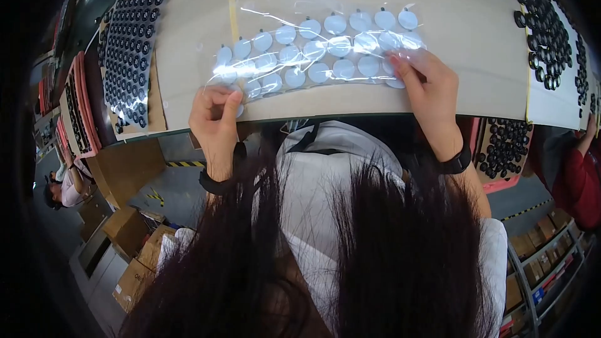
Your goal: Assembling small circular electronic components into a grid-based tray on a manual production line.
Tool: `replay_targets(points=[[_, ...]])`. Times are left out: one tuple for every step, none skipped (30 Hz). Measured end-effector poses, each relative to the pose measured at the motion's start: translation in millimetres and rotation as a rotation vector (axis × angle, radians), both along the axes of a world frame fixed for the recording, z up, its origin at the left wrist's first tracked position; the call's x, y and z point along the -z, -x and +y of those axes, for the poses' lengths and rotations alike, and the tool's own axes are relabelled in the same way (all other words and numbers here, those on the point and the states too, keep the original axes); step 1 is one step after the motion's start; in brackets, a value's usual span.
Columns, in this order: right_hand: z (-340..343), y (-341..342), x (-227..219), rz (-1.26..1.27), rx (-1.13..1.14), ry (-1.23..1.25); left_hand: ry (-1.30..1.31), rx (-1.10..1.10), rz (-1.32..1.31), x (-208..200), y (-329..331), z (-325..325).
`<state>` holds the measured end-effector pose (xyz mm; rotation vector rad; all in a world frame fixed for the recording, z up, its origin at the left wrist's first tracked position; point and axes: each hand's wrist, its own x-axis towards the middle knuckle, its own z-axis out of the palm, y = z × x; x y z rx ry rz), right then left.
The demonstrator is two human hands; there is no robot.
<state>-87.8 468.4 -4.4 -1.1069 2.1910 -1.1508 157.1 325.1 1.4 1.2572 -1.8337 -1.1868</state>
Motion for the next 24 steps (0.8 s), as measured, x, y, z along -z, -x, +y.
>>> replay_targets(points=[[3,-2,-1,0.001,-0.001,-0.001,0.003,-0.018,-0.028,0,-1,2],[7,-3,-1,0.034,-0.008,-0.007,0.002,-0.020,-0.027,1,-2,3],[11,-4,-1,0.068,-0.014,-0.013,0.141,0.023,-0.085,3,-4,2],[13,-5,-2,0.102,-0.021,-0.020,0.280,0.065,-0.143,6,-5,2],[14,-4,-1,0.097,-0.021,-0.023,0.418,0.111,-0.207,8,-6,2],[15,-3,-2,0.109,-0.056,-0.027,0.414,0.113,-0.210,8,-7,2],[15,-1,-3,0.122,-0.092,-0.030,0.375,0.111,-0.208,7,-8,2],[16,-1,-3,0.134,-0.127,-0.034,0.337,0.110,-0.206,6,-9,1],[17,0,-1,0.130,-0.125,-0.038,0.298,0.109,-0.204,5,-8,1],[18,-1,1,0.130,-0.114,-0.035,0.293,0.111,-0.209,4,-8,1],[19,-1,4,0.129,-0.103,-0.031,0.275,0.101,-0.203,3,-8,1],[20,-2,5,0.128,-0.092,-0.028,0.257,0.090,-0.196,2,-7,1],[20,-4,4,0.122,-0.089,-0.032,0.240,0.081,-0.190,2,-7,2],[19,-5,2,0.106,-0.093,-0.064,0.236,0.086,-0.196,3,-9,2],[18,-6,-1,0.090,-0.100,-0.093,0.194,0.082,-0.163,3,-11,3],[18,-6,-3,0.075,-0.107,-0.123,0.153,0.079,-0.130,3,-14,3],[19,-5,-2,0.069,-0.106,-0.125,0.111,0.075,-0.098,3,-15,4],[19,-3,1,0.028,-0.097,-0.120,0.109,0.077,-0.104,4,-15,4],[20,-1,3,-0.013,-0.088,-0.116,0.149,0.109,-0.139,5,-14,3],[19,-1,4,-0.053,-0.082,-0.111,0.189,0.139,-0.174,6,-13,1],[17,-3,3,-0.057,-0.083,-0.112,0.230,0.169,-0.209,7,-13,0],[12,-6,0,-0.011,-0.047,-0.136,0.229,0.168,-0.213,7,-13,1],[8,-10,-2,0.035,-0.010,-0.159,0.225,0.136,-0.229,6,-11,3],[6,-12,-4,0.083,0.027,-0.182,0.221,0.104,-0.244,6,-8,5]])
